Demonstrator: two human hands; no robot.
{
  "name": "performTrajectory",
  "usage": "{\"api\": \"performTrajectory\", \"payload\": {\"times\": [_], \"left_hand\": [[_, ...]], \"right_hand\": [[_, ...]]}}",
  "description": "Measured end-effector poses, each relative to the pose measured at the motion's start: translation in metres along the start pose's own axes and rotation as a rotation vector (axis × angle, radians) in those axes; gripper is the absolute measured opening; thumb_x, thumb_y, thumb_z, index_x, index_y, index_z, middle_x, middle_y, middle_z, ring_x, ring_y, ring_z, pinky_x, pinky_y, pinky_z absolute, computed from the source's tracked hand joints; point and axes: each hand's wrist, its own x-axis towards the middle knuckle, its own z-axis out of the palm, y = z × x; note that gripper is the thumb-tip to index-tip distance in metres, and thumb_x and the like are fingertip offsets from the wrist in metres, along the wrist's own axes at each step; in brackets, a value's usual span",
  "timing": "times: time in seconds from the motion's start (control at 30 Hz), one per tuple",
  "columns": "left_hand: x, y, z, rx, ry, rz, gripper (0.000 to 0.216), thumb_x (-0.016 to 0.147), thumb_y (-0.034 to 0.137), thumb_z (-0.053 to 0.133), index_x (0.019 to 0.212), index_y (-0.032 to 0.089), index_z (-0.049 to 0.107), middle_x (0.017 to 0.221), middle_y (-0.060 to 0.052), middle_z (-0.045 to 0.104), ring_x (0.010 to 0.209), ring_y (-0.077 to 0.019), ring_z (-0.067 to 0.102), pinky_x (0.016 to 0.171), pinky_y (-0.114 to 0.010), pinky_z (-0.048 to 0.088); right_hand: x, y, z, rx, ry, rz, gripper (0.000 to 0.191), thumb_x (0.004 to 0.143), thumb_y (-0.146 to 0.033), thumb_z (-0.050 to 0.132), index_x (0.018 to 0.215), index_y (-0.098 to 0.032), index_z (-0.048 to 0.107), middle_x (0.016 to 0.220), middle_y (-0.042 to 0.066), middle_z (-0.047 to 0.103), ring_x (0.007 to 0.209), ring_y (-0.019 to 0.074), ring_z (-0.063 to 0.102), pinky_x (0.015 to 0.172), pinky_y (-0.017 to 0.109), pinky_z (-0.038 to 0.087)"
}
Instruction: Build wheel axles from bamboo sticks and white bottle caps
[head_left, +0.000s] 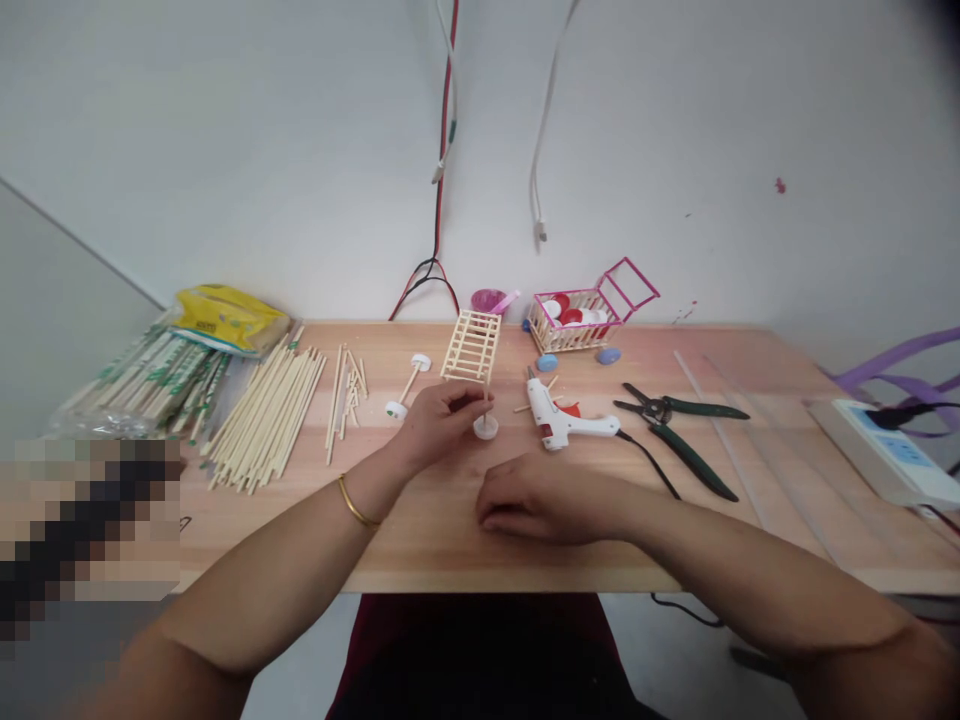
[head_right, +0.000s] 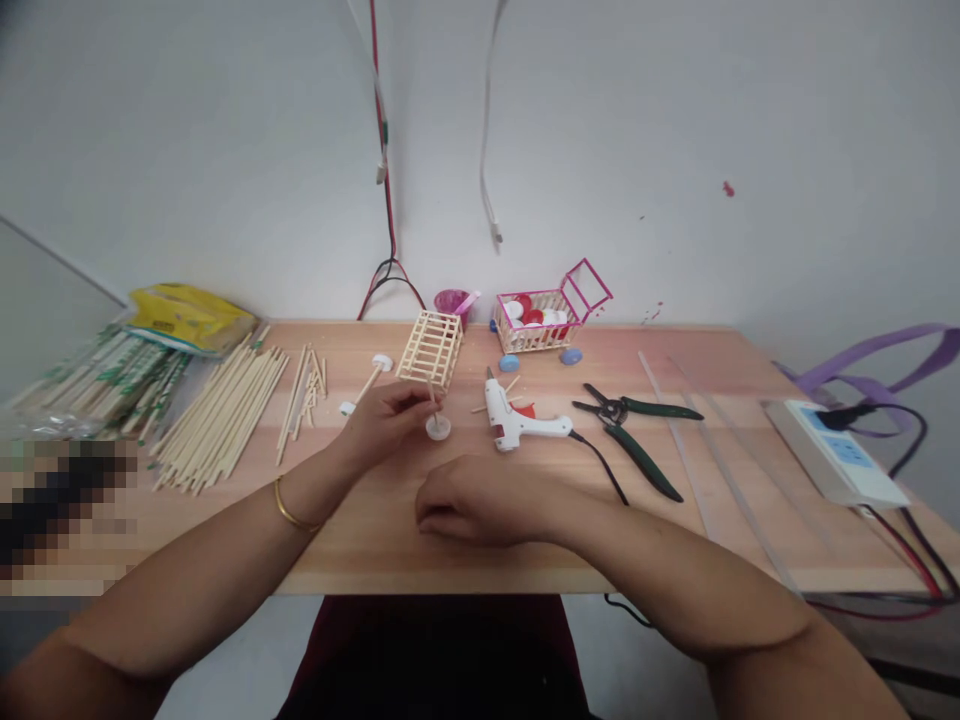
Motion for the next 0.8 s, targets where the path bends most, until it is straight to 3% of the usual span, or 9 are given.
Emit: {"api": "performTrajectory", "payload": {"times": [0.17,0.3,0.53,0.8], "left_hand": [[0.001,-0.001,-0.001,0.004,0.001,0.012,0.015,0.082,0.028,0.060,0.086,0.016,0.067,0.088,-0.006,0.068,0.084,-0.0161,0.061,0.077,-0.029,0.047],[0.000,-0.003,-0.001,0.027,-0.018,0.039,0.014,0.082,0.027,0.059,0.086,0.017,0.067,0.088,-0.006,0.068,0.084,-0.0167,0.061,0.078,-0.030,0.047],[-0.003,0.011,0.001,0.073,-0.074,0.087,0.014,0.084,0.025,0.055,0.085,0.017,0.066,0.084,-0.004,0.067,0.080,-0.0151,0.060,0.074,-0.028,0.046],[-0.003,0.016,0.002,0.144,-0.090,0.153,0.015,0.085,0.021,0.054,0.090,0.019,0.068,0.087,-0.004,0.069,0.080,-0.0151,0.061,0.072,-0.027,0.046]], "right_hand": [[-0.006,0.020,-0.013,-0.010,0.333,0.261,0.016,0.085,-0.029,0.057,0.078,-0.017,0.063,0.070,0.000,0.063,0.063,0.0115,0.054,0.058,0.023,0.038],[-0.006,0.037,-0.018,-0.078,0.549,0.393,0.015,0.081,-0.032,0.061,0.085,-0.017,0.061,0.075,0.002,0.060,0.065,0.0130,0.052,0.059,0.025,0.039],[-0.005,0.046,-0.016,-0.284,0.526,0.258,0.026,0.079,-0.028,0.065,0.103,-0.018,0.061,0.092,0.007,0.063,0.086,0.0197,0.056,0.076,0.031,0.040],[-0.004,0.041,-0.019,-0.258,0.489,0.292,0.027,0.079,-0.035,0.067,0.098,-0.017,0.062,0.092,0.006,0.064,0.087,0.0196,0.056,0.073,0.030,0.037]]}}
